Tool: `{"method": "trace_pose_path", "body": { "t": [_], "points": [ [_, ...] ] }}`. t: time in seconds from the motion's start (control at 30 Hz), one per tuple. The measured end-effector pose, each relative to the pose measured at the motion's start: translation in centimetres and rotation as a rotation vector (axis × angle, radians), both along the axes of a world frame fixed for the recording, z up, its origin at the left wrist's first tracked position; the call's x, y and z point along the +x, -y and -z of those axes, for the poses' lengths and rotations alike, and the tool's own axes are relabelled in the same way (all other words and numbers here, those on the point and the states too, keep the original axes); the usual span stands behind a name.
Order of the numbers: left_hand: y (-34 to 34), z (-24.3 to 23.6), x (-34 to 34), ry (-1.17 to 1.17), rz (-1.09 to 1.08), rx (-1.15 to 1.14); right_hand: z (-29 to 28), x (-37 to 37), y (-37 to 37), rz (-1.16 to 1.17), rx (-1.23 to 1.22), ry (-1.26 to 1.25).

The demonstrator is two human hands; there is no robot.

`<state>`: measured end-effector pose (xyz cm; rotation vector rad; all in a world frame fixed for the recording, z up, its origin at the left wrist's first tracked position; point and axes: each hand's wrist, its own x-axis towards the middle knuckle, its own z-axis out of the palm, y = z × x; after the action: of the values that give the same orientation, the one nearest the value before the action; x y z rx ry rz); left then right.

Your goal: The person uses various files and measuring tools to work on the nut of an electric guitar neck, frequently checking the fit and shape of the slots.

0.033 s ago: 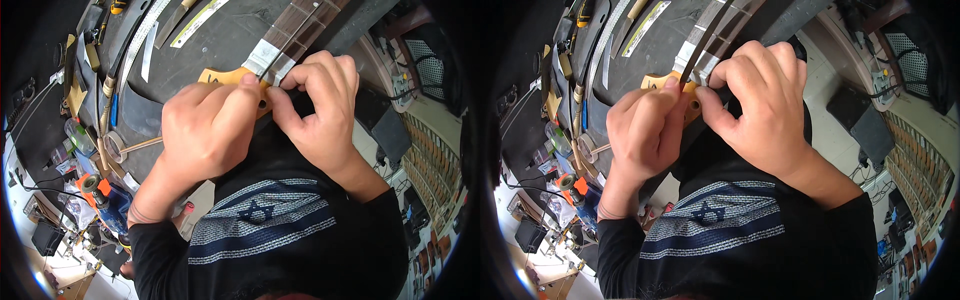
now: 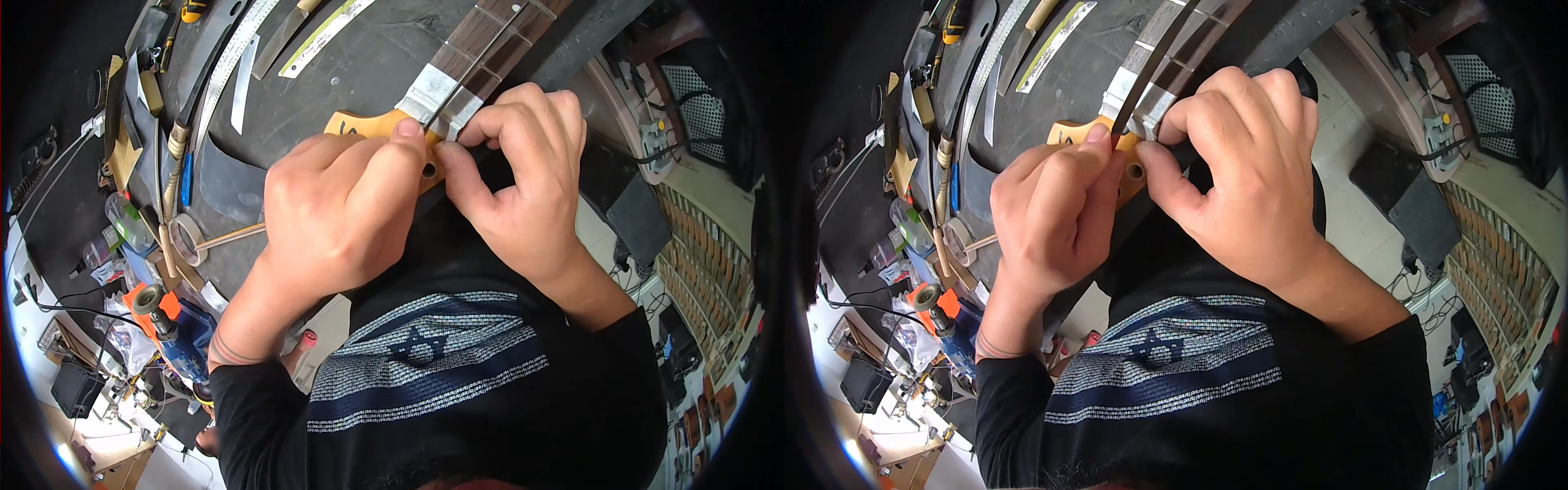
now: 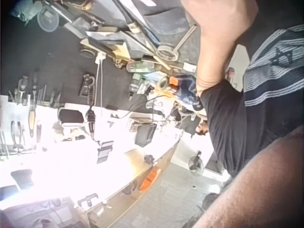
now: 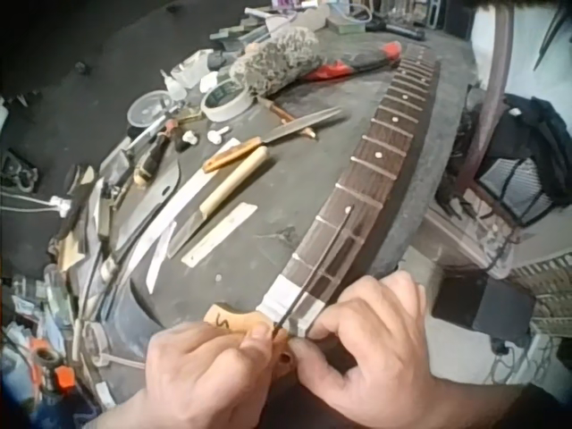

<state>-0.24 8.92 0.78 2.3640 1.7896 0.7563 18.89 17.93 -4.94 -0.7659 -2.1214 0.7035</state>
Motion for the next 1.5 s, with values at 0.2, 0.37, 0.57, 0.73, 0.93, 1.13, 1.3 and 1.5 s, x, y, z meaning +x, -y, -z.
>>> {"method": "trace_pose_path", "body": {
  "t": [0.2, 0.37, 0.57, 0.73, 0.93, 1.13, 1.3, 1.5],
  "points": [
    [2.1, 0.1, -0.3, 0.031, -0.019, -0.005, -0.1, 0.0, 0.1, -0.005, -0.016, 0.008],
    [1.0, 0.3, -0.1, 0.020, -0.024, -0.014, 0.0, 0.1, -0.1, -0.011, -0.018, 0.014],
    [1.8, 0.0, -0.3, 0.036, -0.040, -0.009, 0.1, 0.0, -0.1, -0.012, -0.017, 0.013],
    [1.3, 0.2, -0.1, 0.021, -0.035, -0.019, 0.5, 0.1, 0.1, 0.029, -0.047, 0.048],
    [0.6, 0.0, -0.1, 0.017, -0.031, -0.008, 0.6, 0.0, 0.2, 0.026, -0.040, 0.041],
    [2.2, 0.6, -0.4, 0.039, -0.030, 0.027, 0.5, 0.1, 0.2, 0.033, -0.047, 0.051],
    [0.4, 0.0, -0.2, 0.016, -0.007, -0.023, 0.5, 0.0, 0.1, 0.025, -0.047, 0.041],
    [4.5, -0.1, -1.0, 0.033, -0.025, -0.048, 0.5, 0.1, 0.3, 0.036, -0.044, 0.040]
  ]
}}
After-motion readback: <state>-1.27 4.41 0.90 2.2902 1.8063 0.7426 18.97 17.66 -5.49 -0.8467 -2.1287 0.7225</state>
